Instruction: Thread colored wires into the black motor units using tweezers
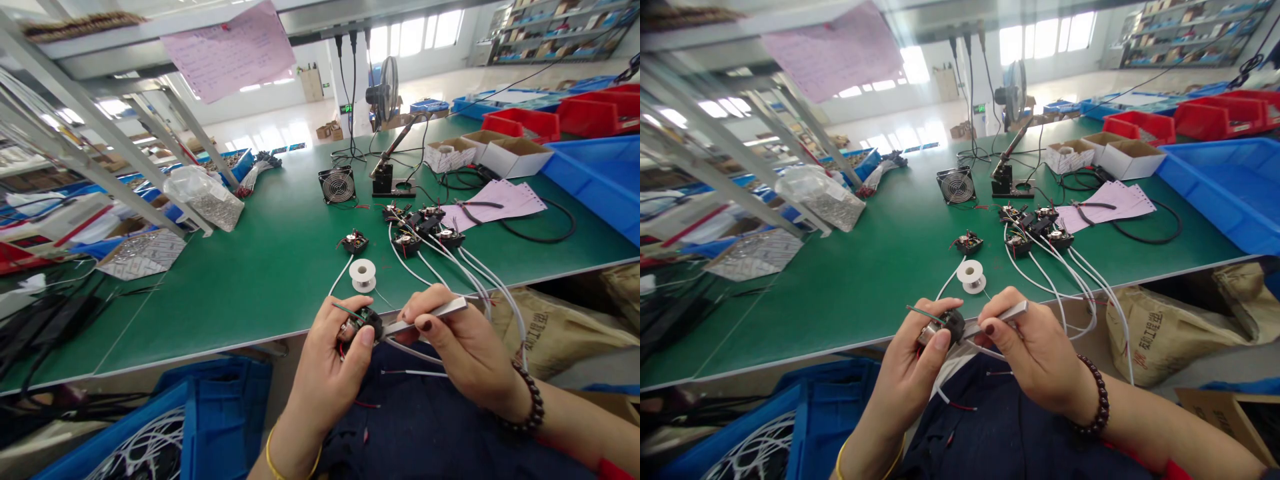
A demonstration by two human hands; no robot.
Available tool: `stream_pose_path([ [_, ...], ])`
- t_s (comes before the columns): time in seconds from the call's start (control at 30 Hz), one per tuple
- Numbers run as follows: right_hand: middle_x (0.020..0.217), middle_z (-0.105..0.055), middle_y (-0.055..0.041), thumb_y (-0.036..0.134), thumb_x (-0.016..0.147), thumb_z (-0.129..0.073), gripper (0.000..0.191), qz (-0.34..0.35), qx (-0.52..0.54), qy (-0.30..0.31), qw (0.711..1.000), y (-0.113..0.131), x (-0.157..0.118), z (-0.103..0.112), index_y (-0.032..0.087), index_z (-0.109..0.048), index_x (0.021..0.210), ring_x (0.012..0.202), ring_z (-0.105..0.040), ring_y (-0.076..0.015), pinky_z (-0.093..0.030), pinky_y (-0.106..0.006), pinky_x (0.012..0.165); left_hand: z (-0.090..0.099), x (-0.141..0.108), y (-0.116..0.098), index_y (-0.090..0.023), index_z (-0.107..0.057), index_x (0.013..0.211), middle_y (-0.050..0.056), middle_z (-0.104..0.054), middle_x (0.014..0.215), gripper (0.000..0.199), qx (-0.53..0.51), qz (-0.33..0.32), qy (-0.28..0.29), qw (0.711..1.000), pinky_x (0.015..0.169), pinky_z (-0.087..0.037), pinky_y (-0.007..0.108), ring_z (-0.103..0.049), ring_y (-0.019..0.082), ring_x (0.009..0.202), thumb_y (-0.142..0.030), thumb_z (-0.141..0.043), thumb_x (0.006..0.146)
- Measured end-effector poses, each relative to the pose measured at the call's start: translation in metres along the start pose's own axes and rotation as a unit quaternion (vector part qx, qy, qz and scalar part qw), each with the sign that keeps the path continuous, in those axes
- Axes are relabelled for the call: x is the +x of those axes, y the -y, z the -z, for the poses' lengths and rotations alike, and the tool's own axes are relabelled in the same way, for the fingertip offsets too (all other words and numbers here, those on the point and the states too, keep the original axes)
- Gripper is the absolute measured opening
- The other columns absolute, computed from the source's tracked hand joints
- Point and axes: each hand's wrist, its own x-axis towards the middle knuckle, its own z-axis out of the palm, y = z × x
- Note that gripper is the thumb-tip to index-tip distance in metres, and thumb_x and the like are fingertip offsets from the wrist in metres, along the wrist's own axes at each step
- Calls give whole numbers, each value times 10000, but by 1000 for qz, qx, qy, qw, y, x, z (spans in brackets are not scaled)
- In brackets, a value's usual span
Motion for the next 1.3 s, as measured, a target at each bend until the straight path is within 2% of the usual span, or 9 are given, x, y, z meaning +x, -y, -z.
stream_pose_path([
  [0.07,825,-705,-16,370,1152,-549,210,-24,37,1,999,-2,-1,0,238,-661,1033,713,-737,-165,-615,-237,633,0,0,0,-268,-714,1299,48,-633,1060,324,2,-6,-4,1000,832,-453,325,-575,212,890,-461,-570,1083],
  [0.23,825,-686,-6,399,1138,-587,241,-21,55,-12,998,-1,1,0,233,-696,1003,705,-712,-146,-591,-222,643,1,1,-1,-269,-716,1288,43,-625,1043,320,4,-17,2,1000,802,-441,319,-569,208,866,-465,-568,1083],
  [0.5,785,-679,5,495,1097,-651,323,-93,137,-21,986,1,9,-2,225,-709,930,689,-711,-142,-606,-218,637,1,1,2,-275,-714,1281,37,-626,1040,298,15,-14,4,1000,812,-447,304,-574,198,875,-458,-589,1081],
  [0.8,804,-695,8,457,1125,-620,273,-78,111,-7,991,-6,1,0,240,-704,983,717,-707,-124,-571,-199,678,1,2,-1,-244,-730,1237,47,-681,1066,291,-2,-6,15,1000,896,-476,318,-622,211,955,-438,-591,1070],
  [0.97,802,-666,8,501,1100,-648,321,-93,144,-13,985,-6,5,-1,234,-708,932,700,-697,-125,-589,-205,660,0,1,1,-246,-729,1237,46,-685,1088,284,1,-5,18,1000,900,-480,306,-636,208,985,-435,-601,1070],
  [1.13,795,-660,9,490,1108,-640,319,-73,123,-17,990,-5,7,-1,230,-710,937,692,-687,-117,-575,-198,658,1,1,3,-251,-725,1254,45,-682,1087,299,-6,-3,22,1000,904,-478,308,-631,207,981,-447,-585,1078],
  [1.3,790,-663,-4,489,1120,-612,342,-78,107,-4,991,-8,6,-2,219,-709,935,686,-695,-147,-593,-243,633,-2,3,-1,-238,-729,1225,50,-691,1059,323,-3,12,26,1000,881,-477,323,-639,217,949,-471,-574,1064],
])
